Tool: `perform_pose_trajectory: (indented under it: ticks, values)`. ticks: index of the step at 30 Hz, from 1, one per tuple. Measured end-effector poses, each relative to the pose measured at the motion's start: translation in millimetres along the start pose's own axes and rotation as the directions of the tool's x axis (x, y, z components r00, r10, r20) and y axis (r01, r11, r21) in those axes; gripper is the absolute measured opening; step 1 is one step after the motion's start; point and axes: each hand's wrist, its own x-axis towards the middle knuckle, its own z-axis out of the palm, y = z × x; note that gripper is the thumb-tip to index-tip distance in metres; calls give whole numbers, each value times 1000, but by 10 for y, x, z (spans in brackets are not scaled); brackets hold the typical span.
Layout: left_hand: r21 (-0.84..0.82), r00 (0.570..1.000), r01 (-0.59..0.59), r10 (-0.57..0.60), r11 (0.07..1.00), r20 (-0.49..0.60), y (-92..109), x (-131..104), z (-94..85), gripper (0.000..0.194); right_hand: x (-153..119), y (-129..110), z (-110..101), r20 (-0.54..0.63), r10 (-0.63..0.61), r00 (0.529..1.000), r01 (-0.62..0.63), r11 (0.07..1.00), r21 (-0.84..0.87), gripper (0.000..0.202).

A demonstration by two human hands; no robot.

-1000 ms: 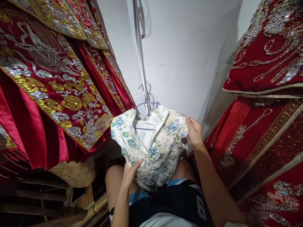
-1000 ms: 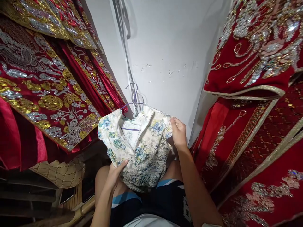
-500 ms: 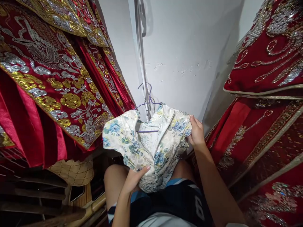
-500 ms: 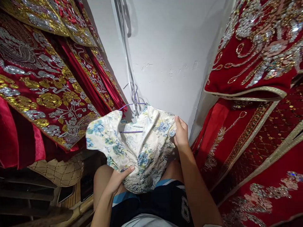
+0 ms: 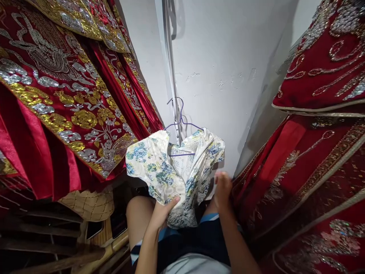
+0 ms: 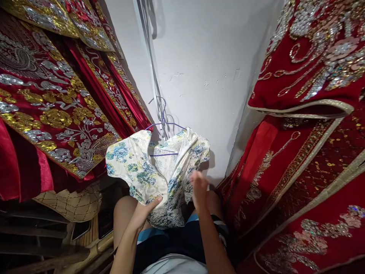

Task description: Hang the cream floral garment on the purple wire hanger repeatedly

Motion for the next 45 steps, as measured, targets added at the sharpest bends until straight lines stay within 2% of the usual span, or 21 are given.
perform_pose_trajectory:
  ticks: [1, 2, 3, 4, 5, 9, 13, 17, 25, 29, 31, 33, 34, 35, 37, 38, 39, 40, 42, 43, 45]
  values:
    - [6, 1000, -2, 2, 1000, 9, -7, 3, 26, 80, -103, -51, 49, 253, 19, 967, -13, 1000, -25, 42]
    - [7, 1000, -14, 14, 1000, 21, -11, 5, 48, 80, -194, -114, 97, 507, 43, 861, -11, 998, -66, 43]
    - [3, 999, -36, 36, 999, 31, -14, 7, 64, 80, -268, -181, 143, 689, 76, 720, 9, 993, -120, 44]
    - [-4, 997, -62, 62, 998, 39, -15, 6, 73, 81, -326, -248, 182, 788, 109, 607, 53, 983, -177, 45]
    - [-9, 996, -81, 81, 997, 45, -14, 5, 73, 81, -369, -309, 213, 823, 133, 552, 109, 967, -229, 46]
    - [9, 996, -87, 87, 996, 33, -1, 0, -3, 79, -423, -446, 237, 808, 137, 573, 211, 928, -307, 51]
    - [35, 994, -105, 106, 994, -9, 6, 15, -85, 76, -413, -450, 203, 821, 122, 557, 130, 964, -232, 47]
    - [43, 992, -127, 126, 991, 14, -15, 13, -54, 79, -404, -454, 229, 789, 140, 598, -6, 985, -170, 36]
    - [97, 989, -128, 120, 987, 88, 9, -26, 45, 74, -438, -491, 271, 718, 134, 683, 109, 953, -282, 35]
    - [72, 985, -170, 169, 983, 27, -24, 25, 6, 72, -429, -493, 282, 790, 160, 592, -112, 987, -116, 32]
    - [61, 967, -211, 217, 976, -134, -76, 47, 7, 68, -430, -506, 293, 774, 175, 608, -218, 975, -49, 29]
    - [85, 886, -271, 283, 959, -367, -129, 39, 45, 63, -445, -526, 310, 725, 173, 667, -257, 966, 6, 27]
    - [125, 804, -335, 353, 934, -478, -148, 23, 79, 63, -457, -539, 319, 704, 167, 690, -263, 964, 29, 26]
    - [199, 698, -414, 450, 888, -557, -158, 2, 120, 64, -471, -554, 327, 693, 163, 702, -268, 962, 45, 24]
    - [402, 473, -555, 674, 728, -567, -151, -36, 212, 66, -500, -590, 332, 704, 166, 690, -274, 961, 42, 23]
    - [479, 426, -591, 755, 649, -498, -137, -46, 257, 64, -516, -609, 329, 722, 168, 672, -274, 961, 31, 23]
    - [511, 457, -611, 796, 605, -397, -118, -45, 299, 57, -530, -628, 324, 743, 168, 648, -272, 962, 19, 23]
    - [498, 546, -621, 790, 605, -279, -98, -34, 337, 46, -541, -646, 317, 763, 170, 623, -273, 962, 8, 23]
    - [403, 732, -601, 677, 691, -69, -64, 8, 395, 21, -547, -680, 308, 802, 187, 567, -289, 957, -19, 23]
    - [359, 785, -579, 620, 732, 0, -51, 32, 417, 11, -533, -700, 310, 814, 201, 545, -302, 953, -33, 23]
    - [340, 807, -569, 589, 749, 53, -32, 70, 448, 8, -455, -759, 339, 815, 226, 533, -335, 941, -41, 22]
